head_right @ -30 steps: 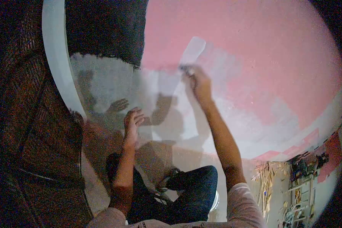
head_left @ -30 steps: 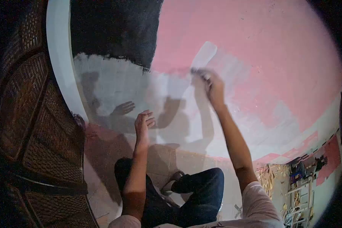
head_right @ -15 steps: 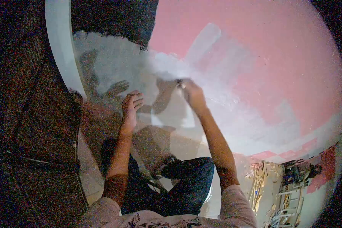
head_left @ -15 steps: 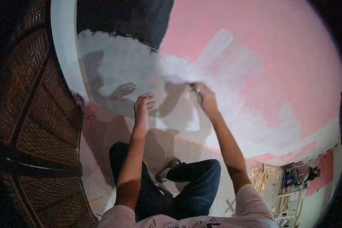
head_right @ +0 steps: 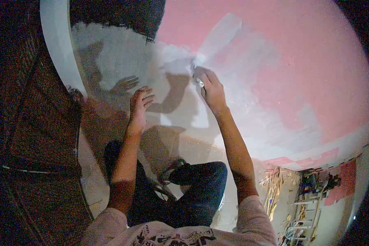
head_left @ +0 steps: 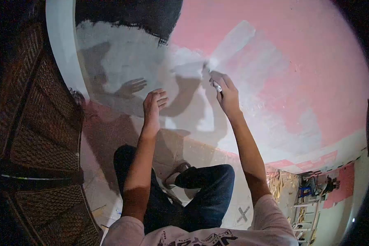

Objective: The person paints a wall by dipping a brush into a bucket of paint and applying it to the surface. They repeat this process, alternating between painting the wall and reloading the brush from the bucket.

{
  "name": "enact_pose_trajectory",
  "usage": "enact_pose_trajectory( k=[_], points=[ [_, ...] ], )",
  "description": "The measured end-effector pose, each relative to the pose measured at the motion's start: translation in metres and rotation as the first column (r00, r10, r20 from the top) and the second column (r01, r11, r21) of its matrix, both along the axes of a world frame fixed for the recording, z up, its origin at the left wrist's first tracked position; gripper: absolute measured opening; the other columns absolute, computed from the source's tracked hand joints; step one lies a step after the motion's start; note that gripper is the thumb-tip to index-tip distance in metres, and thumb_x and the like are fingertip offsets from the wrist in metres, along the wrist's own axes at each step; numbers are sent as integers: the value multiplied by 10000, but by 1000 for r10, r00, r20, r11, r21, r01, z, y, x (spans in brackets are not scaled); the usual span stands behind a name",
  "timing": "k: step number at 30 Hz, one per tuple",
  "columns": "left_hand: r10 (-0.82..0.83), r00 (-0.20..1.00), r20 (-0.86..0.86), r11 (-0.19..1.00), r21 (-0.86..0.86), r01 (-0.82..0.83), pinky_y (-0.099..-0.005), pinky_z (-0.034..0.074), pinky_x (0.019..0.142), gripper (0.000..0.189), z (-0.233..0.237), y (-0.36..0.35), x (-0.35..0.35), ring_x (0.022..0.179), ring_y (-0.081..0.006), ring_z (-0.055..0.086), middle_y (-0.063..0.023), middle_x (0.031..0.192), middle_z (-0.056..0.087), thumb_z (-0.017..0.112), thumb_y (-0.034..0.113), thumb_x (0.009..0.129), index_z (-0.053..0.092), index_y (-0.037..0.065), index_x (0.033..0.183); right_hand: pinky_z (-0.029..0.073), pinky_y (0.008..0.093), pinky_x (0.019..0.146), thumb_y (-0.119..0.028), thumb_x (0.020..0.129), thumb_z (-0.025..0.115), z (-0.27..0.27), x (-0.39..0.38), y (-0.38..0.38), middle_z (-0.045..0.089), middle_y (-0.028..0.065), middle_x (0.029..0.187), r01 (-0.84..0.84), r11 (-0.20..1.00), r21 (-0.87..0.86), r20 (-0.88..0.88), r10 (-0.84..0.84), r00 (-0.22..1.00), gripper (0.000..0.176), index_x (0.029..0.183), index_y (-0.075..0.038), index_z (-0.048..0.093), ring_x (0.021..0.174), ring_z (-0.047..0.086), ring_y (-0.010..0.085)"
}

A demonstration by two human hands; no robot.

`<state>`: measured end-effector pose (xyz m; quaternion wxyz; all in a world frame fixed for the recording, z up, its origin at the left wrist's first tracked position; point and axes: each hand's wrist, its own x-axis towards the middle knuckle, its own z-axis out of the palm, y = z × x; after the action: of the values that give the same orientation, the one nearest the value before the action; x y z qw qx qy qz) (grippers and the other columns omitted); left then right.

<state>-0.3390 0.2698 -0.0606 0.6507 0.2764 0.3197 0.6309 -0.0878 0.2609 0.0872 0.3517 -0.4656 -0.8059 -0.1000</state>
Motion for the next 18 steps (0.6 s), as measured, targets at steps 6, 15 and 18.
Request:
enact_pose_trajectory(
  k=[6, 15, 18],
  points=[
    [-2, 1000, 6, 1000, -1, 2, -387, 531, 947, 370, -2, -2, 0, 1040, -255, 689, -126, 1212, 691, 498, 271, 1015, 619, 37, 1275, 545, 360, 897, 181, 850, 558, 125, -20, -15, 714, 154, 1093, 31, 873, 487, 30, -53, 998, 337, 1097, -7, 687, 997, 695, 312],
    [-12, 999, 37, 1000, 25, 11, -430, 503, 1031, 462, -15, 3, -14, 1143, -289, 661, -132, 1301, 665, 551, 366, 1003, 587, 60, 1346, 539, 411, 947, 140, 786, 536, 13, 8, 9, 666, 152, 1259, 47, 996, 73, 224, -62, 973, 520, 1223, -114, 658, 1155, 650, 375],
    [1, 1000, 16, 999, 39, -2, -437, 501, 1040, 471, -11, 0, -19, 1149, -291, 660, -130, 1299, 664, 535, 370, 1007, 580, 61, 1360, 546, 362, 852, 49, 883, 550, 8, 20, 18, 699, 145, 1193, -120, 992, -34, 102, 123, 987, 358, 1199, -83, 652, 1025, 690, 294]
  ],
)
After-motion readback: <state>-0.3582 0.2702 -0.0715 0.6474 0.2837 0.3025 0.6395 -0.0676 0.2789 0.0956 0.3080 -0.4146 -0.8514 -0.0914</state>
